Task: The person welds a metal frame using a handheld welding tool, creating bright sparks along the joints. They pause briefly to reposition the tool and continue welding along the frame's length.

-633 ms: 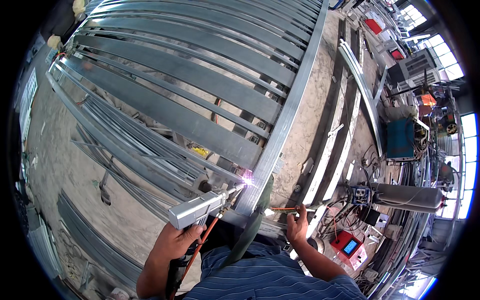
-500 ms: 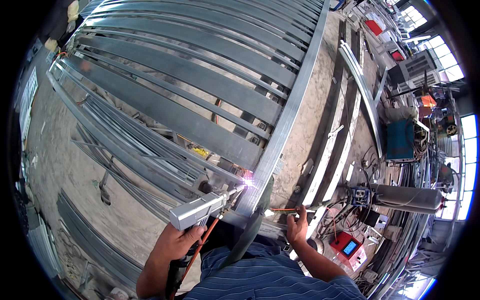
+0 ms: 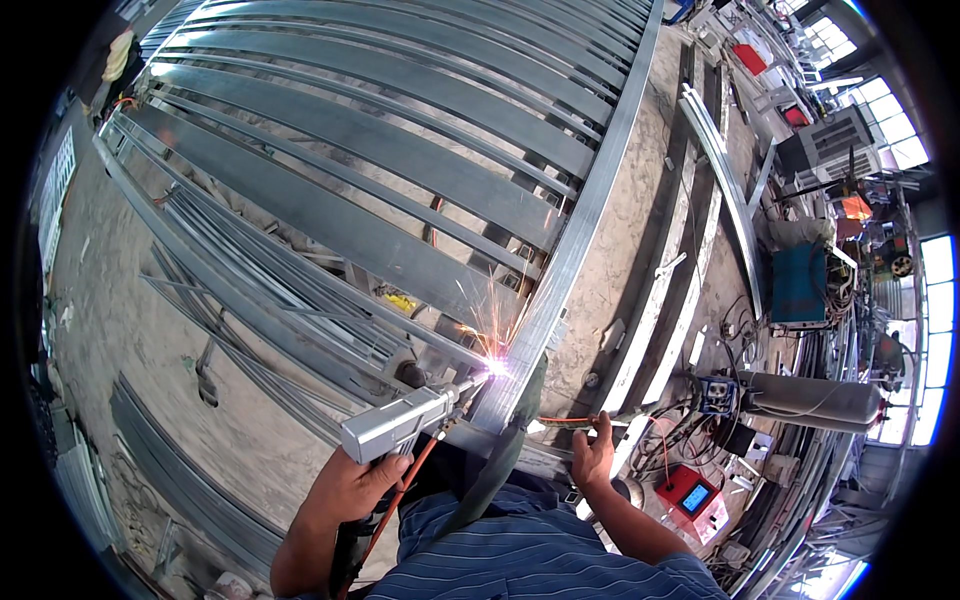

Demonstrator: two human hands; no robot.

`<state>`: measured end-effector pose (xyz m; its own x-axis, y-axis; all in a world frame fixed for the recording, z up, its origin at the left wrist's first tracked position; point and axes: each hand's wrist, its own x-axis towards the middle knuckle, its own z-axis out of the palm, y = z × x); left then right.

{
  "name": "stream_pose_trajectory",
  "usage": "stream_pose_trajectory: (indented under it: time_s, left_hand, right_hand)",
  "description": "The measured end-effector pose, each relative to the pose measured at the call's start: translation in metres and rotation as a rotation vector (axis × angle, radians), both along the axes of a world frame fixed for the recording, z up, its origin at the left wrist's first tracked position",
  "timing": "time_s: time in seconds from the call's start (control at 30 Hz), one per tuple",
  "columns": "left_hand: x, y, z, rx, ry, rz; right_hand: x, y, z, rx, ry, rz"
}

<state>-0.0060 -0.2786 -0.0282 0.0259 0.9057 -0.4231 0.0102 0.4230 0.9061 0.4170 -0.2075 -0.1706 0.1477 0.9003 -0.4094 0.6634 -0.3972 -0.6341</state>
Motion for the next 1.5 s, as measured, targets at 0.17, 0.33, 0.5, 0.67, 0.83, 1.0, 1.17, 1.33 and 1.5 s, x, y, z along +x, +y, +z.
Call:
stream_pose_trajectory:
  time_s: [0.17, 0.33, 0.5, 0.67, 0.83, 1.0, 1.17, 1.33, 1.5]
  left_hand:
    - [0.0, -0.001, 0.001, 0.008, 0.023, -0.018]
    - [0.0, -0.005, -0.001, 0.013, 0.025, -0.017]
    - [0.001, -0.008, -0.002, 0.007, 0.005, -0.002]
    - [0.001, -0.009, 0.0, 0.003, 0.006, -0.013]
    - [0.003, -0.014, -0.003, 0.019, 0.029, -0.019]
    - [0.008, -0.026, -0.003, -0.025, 0.136, -0.047]
    - [-0.001, -0.035, 0.024, -0.018, -0.155, 0.159]
    - [-0.01, -0.018, 0.024, 0.034, -0.271, 0.268]
    - [-0.01, 0.007, 0.01, 0.043, -0.3, 0.21]
  right_hand:
    - [-0.002, 0.001, 0.001, 0.045, -0.024, 0.019]
    - [-0.004, 0.002, 0.004, -0.001, -0.017, -0.017]
    - [-0.002, 0.001, 0.001, 0.007, -0.033, -0.012]
    - [-0.001, 0.001, -0.001, 0.016, -0.056, -0.013]
    - [-0.007, 0.004, 0.005, 0.011, -0.057, -0.031]
    - [-0.006, 0.002, 0.001, 0.006, -0.063, -0.054]
    - [-0.005, 0.001, 0.002, 0.02, -0.071, -0.035]
    - [0.002, 0.0, -0.004, 0.036, -0.038, -0.02]
    - [-0.002, 0.002, 0.001, 0.016, -0.03, -0.007]
